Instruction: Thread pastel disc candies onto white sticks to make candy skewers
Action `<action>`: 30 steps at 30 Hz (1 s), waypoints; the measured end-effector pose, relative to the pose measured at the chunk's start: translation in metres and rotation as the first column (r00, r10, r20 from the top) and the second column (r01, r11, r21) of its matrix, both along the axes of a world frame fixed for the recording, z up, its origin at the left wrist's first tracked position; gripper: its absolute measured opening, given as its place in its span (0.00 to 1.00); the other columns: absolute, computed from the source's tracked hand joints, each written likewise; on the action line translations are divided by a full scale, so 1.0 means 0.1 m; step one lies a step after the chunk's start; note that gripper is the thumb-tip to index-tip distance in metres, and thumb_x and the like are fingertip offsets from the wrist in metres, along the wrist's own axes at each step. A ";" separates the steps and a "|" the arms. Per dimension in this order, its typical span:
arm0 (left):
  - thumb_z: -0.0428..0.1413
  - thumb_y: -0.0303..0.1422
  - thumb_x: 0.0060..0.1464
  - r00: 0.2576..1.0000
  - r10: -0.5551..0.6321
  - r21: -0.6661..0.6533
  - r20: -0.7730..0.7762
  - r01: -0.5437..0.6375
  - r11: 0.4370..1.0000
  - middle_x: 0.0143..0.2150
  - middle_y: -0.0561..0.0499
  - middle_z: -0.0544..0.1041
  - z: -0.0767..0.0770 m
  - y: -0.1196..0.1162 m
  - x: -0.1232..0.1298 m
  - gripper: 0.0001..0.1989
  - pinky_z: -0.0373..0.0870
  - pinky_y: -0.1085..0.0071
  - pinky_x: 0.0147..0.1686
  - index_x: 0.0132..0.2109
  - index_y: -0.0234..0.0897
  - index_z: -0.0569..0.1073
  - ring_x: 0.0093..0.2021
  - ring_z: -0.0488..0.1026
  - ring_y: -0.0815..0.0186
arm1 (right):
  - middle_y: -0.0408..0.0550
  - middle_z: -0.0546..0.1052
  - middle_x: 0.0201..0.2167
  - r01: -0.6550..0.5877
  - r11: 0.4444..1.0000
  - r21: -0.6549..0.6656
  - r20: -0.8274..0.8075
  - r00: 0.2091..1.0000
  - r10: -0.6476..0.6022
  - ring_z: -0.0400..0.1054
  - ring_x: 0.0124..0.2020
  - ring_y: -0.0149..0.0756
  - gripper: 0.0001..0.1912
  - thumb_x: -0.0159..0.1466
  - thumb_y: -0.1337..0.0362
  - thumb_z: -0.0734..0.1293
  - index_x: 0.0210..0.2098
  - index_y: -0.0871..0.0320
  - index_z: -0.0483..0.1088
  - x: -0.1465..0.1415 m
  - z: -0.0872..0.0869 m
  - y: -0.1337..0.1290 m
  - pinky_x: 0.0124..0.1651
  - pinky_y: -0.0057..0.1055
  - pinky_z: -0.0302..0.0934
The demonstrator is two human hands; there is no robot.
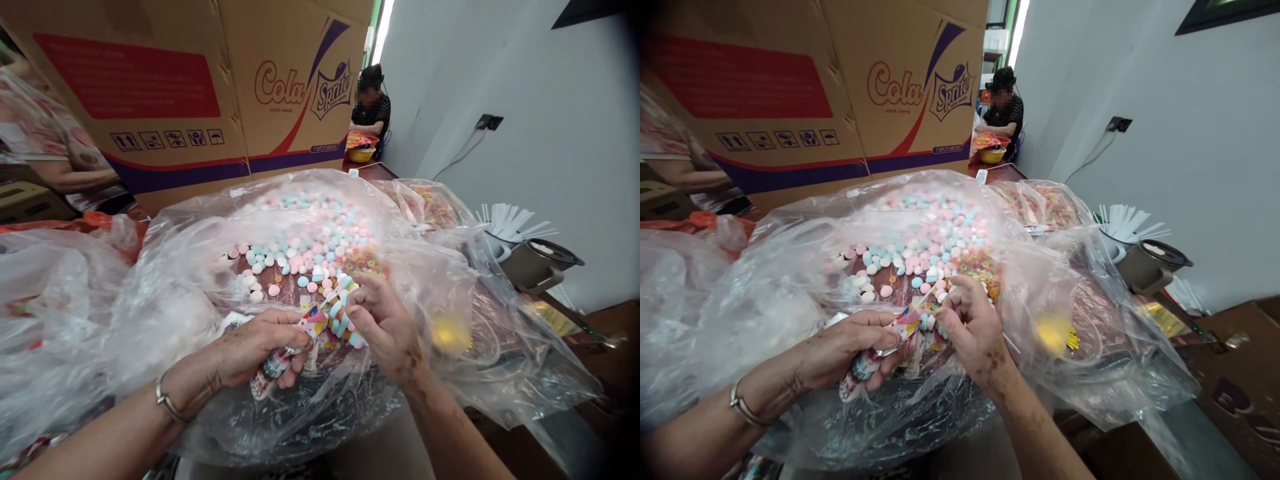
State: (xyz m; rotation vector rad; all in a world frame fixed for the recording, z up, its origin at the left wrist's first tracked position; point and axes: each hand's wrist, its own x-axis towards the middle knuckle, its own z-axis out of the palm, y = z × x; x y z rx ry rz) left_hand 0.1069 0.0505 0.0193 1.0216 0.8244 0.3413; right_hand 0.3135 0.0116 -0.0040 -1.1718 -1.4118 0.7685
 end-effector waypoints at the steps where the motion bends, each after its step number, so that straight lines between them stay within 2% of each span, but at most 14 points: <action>1: 0.62 0.38 0.46 1.000 0.008 -0.012 0.008 -0.008 1.000 0.22 0.49 0.73 0.00 -0.01 0.01 0.10 0.55 0.80 0.11 0.28 0.35 0.75 0.16 0.69 0.69 | 0.39 0.71 0.28 -0.029 0.998 -0.052 -0.124 0.992 0.022 0.63 0.24 0.29 0.19 0.63 0.56 0.66 0.51 0.55 0.65 -0.05 -0.06 -0.04 0.26 0.25 0.56; 4: 0.63 0.38 0.46 1.000 0.024 -0.031 -0.005 -0.024 0.999 0.23 0.49 0.74 -0.05 -0.05 0.06 0.10 0.56 0.81 0.11 0.30 0.35 0.75 0.17 0.70 0.69 | 0.39 0.73 0.26 -0.254 0.941 -0.222 -0.270 0.944 0.191 0.67 0.25 0.30 0.14 0.62 0.54 0.69 0.41 0.56 0.69 -0.20 -0.16 -0.15 0.29 0.27 0.61; 6: 0.63 0.38 0.46 1.000 0.014 -0.008 -0.027 -0.014 1.000 0.23 0.48 0.75 -0.09 -0.08 0.10 0.11 0.57 0.82 0.13 0.30 0.35 0.74 0.18 0.71 0.69 | 0.40 0.74 0.24 -0.273 0.921 -0.276 -0.275 0.941 0.197 0.70 0.26 0.32 0.11 0.64 0.55 0.67 0.33 0.56 0.69 -0.27 -0.18 -0.19 0.32 0.29 0.64; 8: 0.63 0.40 0.47 1.000 -0.001 0.008 -0.011 0.001 1.000 0.25 0.47 0.77 -0.14 -0.10 0.12 0.13 0.58 0.82 0.14 0.31 0.34 0.74 0.19 0.72 0.69 | 0.40 0.74 0.21 -0.223 0.936 -0.271 -0.281 0.949 0.145 0.71 0.25 0.33 0.11 0.66 0.57 0.65 0.30 0.56 0.69 -0.31 -0.18 -0.20 0.31 0.28 0.64; 12: 0.61 0.45 0.52 0.994 0.048 0.006 0.102 -0.049 0.999 0.25 0.49 0.77 -0.22 -0.12 0.13 0.16 0.66 0.78 0.19 0.33 0.34 0.73 0.19 0.72 0.70 | 0.37 0.73 0.18 -0.323 0.917 -0.233 -0.433 0.879 0.199 0.70 0.20 0.33 0.08 0.67 0.60 0.64 0.32 0.55 0.67 -0.36 -0.23 -0.20 0.26 0.28 0.63; 15: 0.63 0.44 0.52 0.994 0.048 0.004 0.100 -0.049 0.999 0.25 0.50 0.78 -0.27 -0.12 0.11 0.16 0.65 0.80 0.18 0.34 0.34 0.72 0.18 0.72 0.71 | 0.38 0.73 0.19 -0.308 0.928 -0.211 -0.472 0.863 0.179 0.70 0.20 0.32 0.07 0.66 0.61 0.65 0.32 0.55 0.67 -0.39 -0.30 -0.19 0.25 0.28 0.63; 18: 0.63 0.47 0.52 0.997 -0.013 -0.024 0.075 0.015 1.000 0.24 0.48 0.79 -0.33 -0.13 0.08 0.19 0.63 0.81 0.16 0.34 0.33 0.72 0.17 0.71 0.71 | 0.38 0.73 0.21 -0.262 0.936 -0.236 -0.480 0.869 0.122 0.69 0.21 0.30 0.05 0.62 0.63 0.68 0.32 0.57 0.68 -0.39 -0.36 -0.17 0.27 0.26 0.62; 20: 0.62 0.49 0.51 0.995 -0.068 -0.050 0.072 0.071 0.996 0.24 0.46 0.79 -0.36 -0.12 0.05 0.21 0.61 0.81 0.15 0.33 0.33 0.72 0.16 0.70 0.71 | 0.37 0.73 0.23 -0.277 0.922 -0.269 -0.508 0.854 0.108 0.67 0.21 0.27 0.07 0.58 0.65 0.70 0.36 0.57 0.69 -0.36 -0.38 -0.16 0.27 0.24 0.61; 23: 0.62 0.49 0.51 0.980 -0.178 -0.093 0.084 0.186 0.978 0.23 0.46 0.79 -0.39 -0.11 0.01 0.21 0.60 0.80 0.14 0.34 0.32 0.75 0.15 0.69 0.71 | 0.37 0.73 0.24 -0.387 0.864 -0.321 -0.484 0.852 0.202 0.66 0.21 0.26 0.14 0.56 0.65 0.70 0.43 0.58 0.70 -0.30 -0.39 -0.16 0.26 0.22 0.59; 25: 0.62 0.49 0.51 0.962 -0.254 -0.114 0.103 0.265 0.958 0.23 0.47 0.79 -0.40 -0.10 -0.01 0.21 0.60 0.79 0.14 0.36 0.31 0.77 0.15 0.68 0.71 | 0.38 0.73 0.22 -0.444 0.833 -0.330 -0.426 0.858 0.288 0.66 0.20 0.26 0.10 0.59 0.62 0.68 0.40 0.59 0.71 -0.26 -0.39 -0.19 0.26 0.23 0.58; 27: 0.62 0.48 0.51 0.950 -0.293 -0.124 0.105 0.305 0.944 0.23 0.48 0.78 -0.40 -0.10 -0.02 0.21 0.59 0.78 0.14 0.35 0.31 0.77 0.14 0.67 0.72 | 0.39 0.73 0.22 -0.406 0.866 -0.293 -0.333 0.892 0.306 0.67 0.22 0.28 0.07 0.62 0.61 0.67 0.37 0.59 0.72 -0.25 -0.39 -0.22 0.27 0.24 0.59; 30: 0.62 0.47 0.50 0.966 -0.253 -0.110 0.048 0.257 0.960 0.23 0.50 0.76 -0.36 -0.10 0.00 0.19 0.59 0.79 0.14 0.28 0.33 0.74 0.16 0.68 0.71 | 0.41 0.74 0.25 -0.182 0.969 -0.166 -0.102 0.981 0.166 0.68 0.27 0.30 0.07 0.66 0.63 0.64 0.33 0.58 0.71 -0.25 -0.37 -0.29 0.31 0.25 0.62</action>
